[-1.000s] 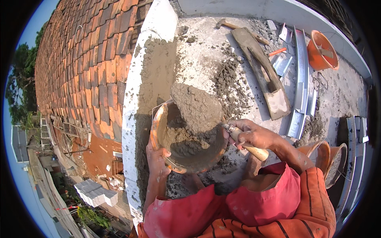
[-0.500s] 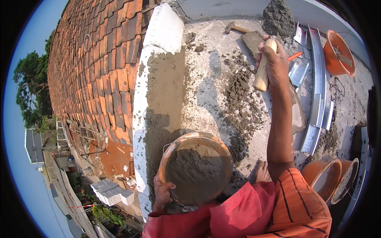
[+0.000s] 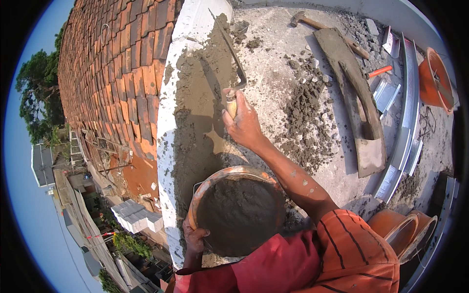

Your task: The person scoops wet cement from a bucket using a trowel and applies it to a curved wall on a tiled roof. They smooth the cement with the trowel and a straight edge, repeating the process along the wall.

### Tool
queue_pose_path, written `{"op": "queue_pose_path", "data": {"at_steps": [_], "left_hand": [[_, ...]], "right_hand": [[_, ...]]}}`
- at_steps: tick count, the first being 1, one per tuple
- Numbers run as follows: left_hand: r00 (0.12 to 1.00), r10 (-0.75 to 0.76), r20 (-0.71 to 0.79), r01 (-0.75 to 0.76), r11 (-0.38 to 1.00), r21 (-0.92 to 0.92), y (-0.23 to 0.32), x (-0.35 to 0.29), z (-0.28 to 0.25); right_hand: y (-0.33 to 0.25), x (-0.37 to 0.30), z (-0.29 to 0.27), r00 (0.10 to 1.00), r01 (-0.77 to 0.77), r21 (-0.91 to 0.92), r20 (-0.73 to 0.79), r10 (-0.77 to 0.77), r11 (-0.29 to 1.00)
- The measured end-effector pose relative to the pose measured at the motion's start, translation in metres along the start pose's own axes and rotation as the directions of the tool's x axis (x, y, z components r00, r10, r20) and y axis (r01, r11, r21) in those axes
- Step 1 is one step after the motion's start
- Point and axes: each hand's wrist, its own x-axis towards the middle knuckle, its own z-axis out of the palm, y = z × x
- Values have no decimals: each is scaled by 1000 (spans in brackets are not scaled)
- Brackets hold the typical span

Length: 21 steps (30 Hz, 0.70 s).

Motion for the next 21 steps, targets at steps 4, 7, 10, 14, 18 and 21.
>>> {"op": "queue_pose_path", "data": {"at_steps": [4,7,10,14,18,21], "left_hand": [[998,34,48,-35,999,21,7,5,7],[996,71,-57,-67,995,71,-1,2,2],[1000,25,11,-25,999,46,1,7,0],[997,27,71,-26,1000,-14,3,10,6],[996,29,80,-32,999,33,0,6,3],[997,13,81,-15,999,33,1,3,3]], "right_hand": [[68,62,-33,892,-380,581,26,451,720],[90,94,-47,849,-365,734,10,529,572],[102,109,-32,860,-413,705,93,502,576],[108,121,2,864,-471,662,210,459,584],[107,114,26,870,-477,636,240,432,607],[102,100,18,889,-453,651,279,363,609]]}}
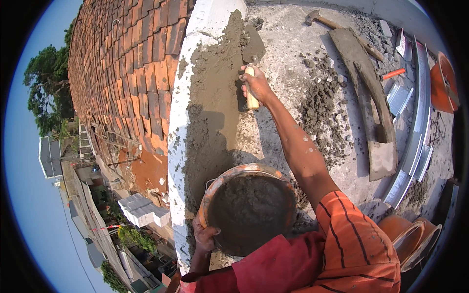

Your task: The person scoops wet cement from a bucket using a trowel and applies it to a curved wall on a tiled roof. They smooth the cement with the trowel and a straight edge, repeating the process along the wall.

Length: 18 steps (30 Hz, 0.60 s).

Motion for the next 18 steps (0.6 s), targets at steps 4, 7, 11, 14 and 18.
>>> {"op": "queue_pose_path", "data": {"at_steps": [4,7,11,14,18], "left_hand": [[999,37,8,-37,999,-30,7,7,11],[996,80,29,-84,983,160,3,10,0],[1000,24,10,-24,1000,5,0,9,0],[999,33,33,-32,999,-6,-6,3,-12],[998,-16,53,21,994,-107,7,15,5]], "right_hand": [[-15,-28,-6,990,-87,256,131,55,963],[-43,-61,-9,940,-227,578,339,22,784],[-115,-126,5,958,237,299,85,-273,924],[-145,-138,7,732,531,-316,-297,-613,787],[-107,-120,-14,459,393,-637,-489,-742,663]]}}
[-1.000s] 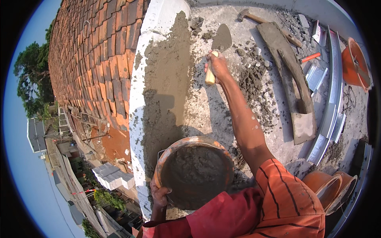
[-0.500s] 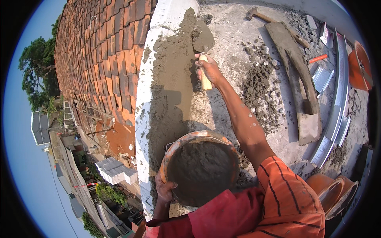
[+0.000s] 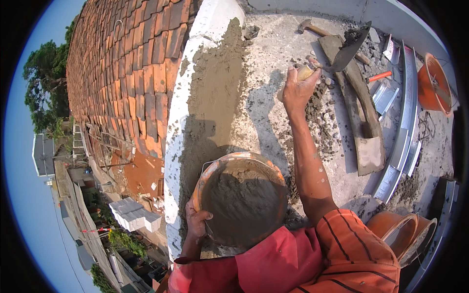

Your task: The person scoops wet cement from a bucket using a trowel and applies it to a curved wall on a tiled roof. They smooth the cement with the trowel and a straight edge, repeating the process along the wall.

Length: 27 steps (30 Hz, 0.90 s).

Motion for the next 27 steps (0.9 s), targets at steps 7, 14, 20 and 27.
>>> {"op": "queue_pose_path", "data": {"at_steps": [7,14,20,27], "left_hand": [[999,-8,-36,5,995,-103,-5,23,14],[986,120,114,-116,993,-34,7,30,56],[948,237,211,-266,957,118,-6,27,69],[987,118,109,-103,986,-132,5,16,34]], "right_hand": [[-42,-76,-123,364,347,-308,915,176,886],[-151,-29,-160,190,857,-439,755,628,268],[-69,-79,-161,-174,828,-321,632,755,460],[-94,-98,-174,-208,594,-506,655,727,625]]}}
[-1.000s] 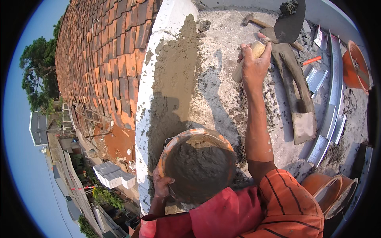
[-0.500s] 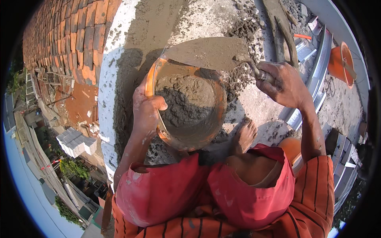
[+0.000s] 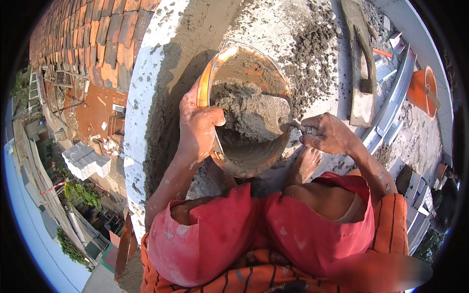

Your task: The person scoops wet cement from a bucket using a trowel and applies it to a curved wall on a tiled roof. They smooth the cement with the trowel and a straight edge, repeating the process along the wall.

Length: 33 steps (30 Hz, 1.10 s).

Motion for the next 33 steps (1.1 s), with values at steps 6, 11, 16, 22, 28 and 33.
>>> {"op": "queue_pose_path", "data": {"at_steps": [6,11,16,22,28,33], "left_hand": [[996,-7,-88,9,1000,25,6,1,6],[989,-34,-145,46,996,77,1,7,1],[987,-50,-152,58,997,52,7,8,3],[991,-44,-123,45,999,11,-9,11,-24],[989,-78,-125,75,997,-31,-10,8,-31],[998,-57,-41,56,998,-31,-6,1,-34]], "right_hand": [[11,14,22,962,-58,3,-269,57,998],[12,-1,36,960,-65,147,-262,102,987],[5,-4,34,980,55,232,-201,-7,971],[6,-30,12,987,155,761,-90,-134,630],[16,-32,-33,908,416,908,-412,-74,44],[9,-25,-104,561,812,582,-801,208,52]]}}
